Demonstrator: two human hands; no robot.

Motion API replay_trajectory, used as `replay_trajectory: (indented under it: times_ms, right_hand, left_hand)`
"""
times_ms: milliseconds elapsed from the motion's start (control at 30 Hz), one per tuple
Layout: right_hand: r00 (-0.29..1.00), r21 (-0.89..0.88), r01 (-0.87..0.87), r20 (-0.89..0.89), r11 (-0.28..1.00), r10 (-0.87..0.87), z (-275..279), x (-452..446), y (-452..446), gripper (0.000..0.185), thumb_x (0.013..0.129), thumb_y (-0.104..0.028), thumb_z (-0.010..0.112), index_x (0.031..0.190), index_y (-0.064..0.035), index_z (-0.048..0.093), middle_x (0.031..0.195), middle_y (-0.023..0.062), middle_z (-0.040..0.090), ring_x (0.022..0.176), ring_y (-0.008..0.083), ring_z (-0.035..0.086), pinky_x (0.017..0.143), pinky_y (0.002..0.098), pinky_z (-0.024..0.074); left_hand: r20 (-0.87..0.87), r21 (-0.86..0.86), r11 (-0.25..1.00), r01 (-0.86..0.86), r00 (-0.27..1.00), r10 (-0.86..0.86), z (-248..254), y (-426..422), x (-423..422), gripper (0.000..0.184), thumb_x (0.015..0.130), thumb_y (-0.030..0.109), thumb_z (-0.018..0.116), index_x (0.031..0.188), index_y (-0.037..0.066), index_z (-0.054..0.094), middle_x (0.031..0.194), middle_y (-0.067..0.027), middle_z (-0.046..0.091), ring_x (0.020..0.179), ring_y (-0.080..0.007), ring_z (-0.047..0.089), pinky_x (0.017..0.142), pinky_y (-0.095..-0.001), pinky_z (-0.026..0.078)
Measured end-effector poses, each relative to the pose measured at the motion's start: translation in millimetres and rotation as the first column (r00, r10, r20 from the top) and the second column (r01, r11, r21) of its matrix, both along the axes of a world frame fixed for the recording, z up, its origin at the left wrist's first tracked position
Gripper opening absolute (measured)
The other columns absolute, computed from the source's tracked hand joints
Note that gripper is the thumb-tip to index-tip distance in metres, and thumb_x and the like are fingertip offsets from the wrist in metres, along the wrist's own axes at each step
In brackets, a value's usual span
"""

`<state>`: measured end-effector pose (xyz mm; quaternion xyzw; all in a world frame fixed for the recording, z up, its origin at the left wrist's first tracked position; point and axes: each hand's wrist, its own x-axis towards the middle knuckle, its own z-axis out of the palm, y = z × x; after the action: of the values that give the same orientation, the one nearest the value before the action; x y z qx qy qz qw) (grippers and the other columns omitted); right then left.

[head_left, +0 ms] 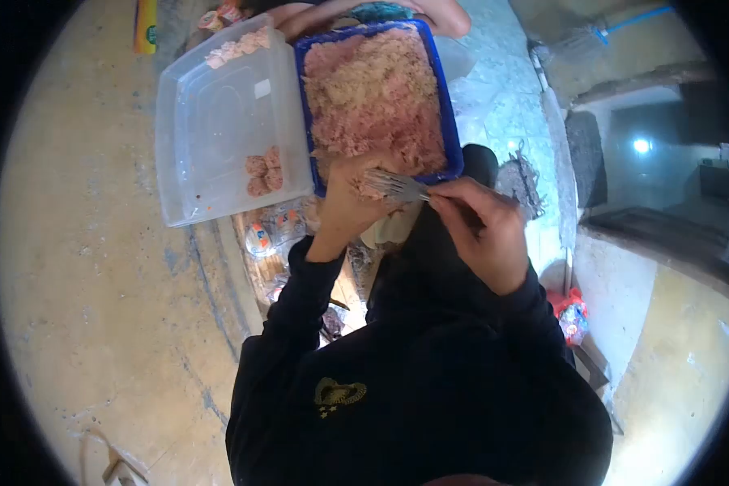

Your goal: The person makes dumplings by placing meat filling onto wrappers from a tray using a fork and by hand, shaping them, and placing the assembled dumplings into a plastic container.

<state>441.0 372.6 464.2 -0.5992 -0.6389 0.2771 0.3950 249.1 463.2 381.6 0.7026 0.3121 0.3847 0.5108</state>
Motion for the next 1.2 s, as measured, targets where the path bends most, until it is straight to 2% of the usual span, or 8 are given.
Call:
replay_trajectory:
  times_ms: [133,333,567,633,967,1067,1133,1200]
  right_hand:
    - [0.975,-0.057,0.158,-0.148,0.986,-0.165,-5,19,-3,0.011,0.092,0.002,0.072,0.102,0.0014,0.072,0.091,0.0116,0.075,0.077,0.0154,0.071,0.068,0.0266,0.0531]
    - [0.967,-0.116,0.202,-0.133,0.972,-0.217,-32,39,-16,0.011,0.095,0.000,0.069,0.106,0.0020,0.071,0.088,0.0116,0.075,0.079,0.0130,0.072,0.071,0.0260,0.0536]
    - [0.981,-0.205,0.181,-0.027,0.962,-0.190,-42,33,-26,0.011,0.095,-0.006,0.069,0.105,-0.0003,0.072,0.088,0.0154,0.075,0.075,0.0208,0.074,0.066,0.0295,0.0540]
    - [0.985,-0.223,0.173,0.048,0.959,-0.166,-48,38,-29,0.012,0.094,-0.010,0.070,0.103,-0.0009,0.074,0.089,0.0183,0.074,0.072,0.0295,0.074,0.063,0.0342,0.0538]
    - [0.905,-0.126,0.042,0.425,0.991,0.016,-109,62,25,0.016,0.092,-0.020,0.067,0.089,-0.0052,0.071,0.082,0.0191,0.070,0.077,0.0407,0.069,0.067,0.0504,0.0535]
    - [0.766,-0.173,0.026,0.636,0.985,0.092,-149,61,83,0.026,0.092,-0.031,0.066,0.090,-0.0058,0.072,0.080,0.0182,0.069,0.080,0.0399,0.069,0.070,0.0519,0.0543]
    - [0.711,-0.247,-0.010,0.680,0.969,0.180,-185,54,114,0.028,0.092,-0.033,0.065,0.089,-0.0058,0.072,0.082,0.0187,0.069,0.081,0.0398,0.069,0.071,0.0519,0.0547]
    - [0.648,-0.323,-0.038,0.712,0.946,0.269,-195,45,120,0.031,0.092,-0.035,0.064,0.088,-0.0057,0.073,0.084,0.0192,0.070,0.082,0.0398,0.069,0.072,0.0519,0.0551]
  left_hand:
    - [-0.080,-0.139,0.966,-0.217,0.975,0.208,34,8,-33,0.038,0.076,0.000,0.082,0.112,0.003,0.070,0.106,-0.0024,0.069,0.084,-0.0075,0.062,0.076,-0.0258,0.050]
    - [0.039,-0.404,0.911,-0.081,0.994,0.106,57,62,-135,0.051,0.085,-0.008,0.071,0.134,0.002,0.058,0.119,-0.0037,0.064,0.115,-0.0095,0.059,0.103,-0.0259,0.044]
    - [-0.447,-0.198,0.980,-0.025,0.892,-0.067,-4,134,-164,0.043,0.085,-0.007,0.072,0.126,0.007,0.067,0.121,0.0005,0.064,0.112,-0.0111,0.060,0.097,-0.0287,0.050]
    - [-0.723,-0.175,0.984,-0.007,0.680,-0.124,-9,140,-160,0.048,0.083,-0.010,0.069,0.129,0.004,0.065,0.120,-0.0008,0.065,0.109,-0.0115,0.060,0.097,-0.0293,0.051]
    - [-0.544,-0.262,0.962,0.072,0.812,-0.209,-10,126,-159,0.058,0.073,-0.018,0.055,0.129,-0.004,0.062,0.131,-0.0094,0.062,0.111,-0.0171,0.062,0.097,-0.0338,0.055]
    - [-0.554,-0.228,0.973,-0.027,0.826,-0.107,11,103,-149,0.058,0.077,-0.017,0.059,0.133,0.000,0.062,0.133,-0.0114,0.064,0.118,-0.0210,0.063,0.097,-0.0344,0.055]
    - [-0.631,0.569,0.822,-0.036,0.621,0.465,32,72,-136,0.058,0.081,-0.015,0.065,0.135,0.004,0.062,0.131,-0.0120,0.068,0.115,-0.0260,0.068,0.094,-0.0344,0.056]
    - [-0.516,0.350,0.904,-0.245,0.755,0.404,59,30,-115,0.051,0.084,-0.009,0.071,0.132,0.006,0.066,0.123,-0.0111,0.073,0.107,-0.0256,0.072,0.090,-0.0342,0.057]
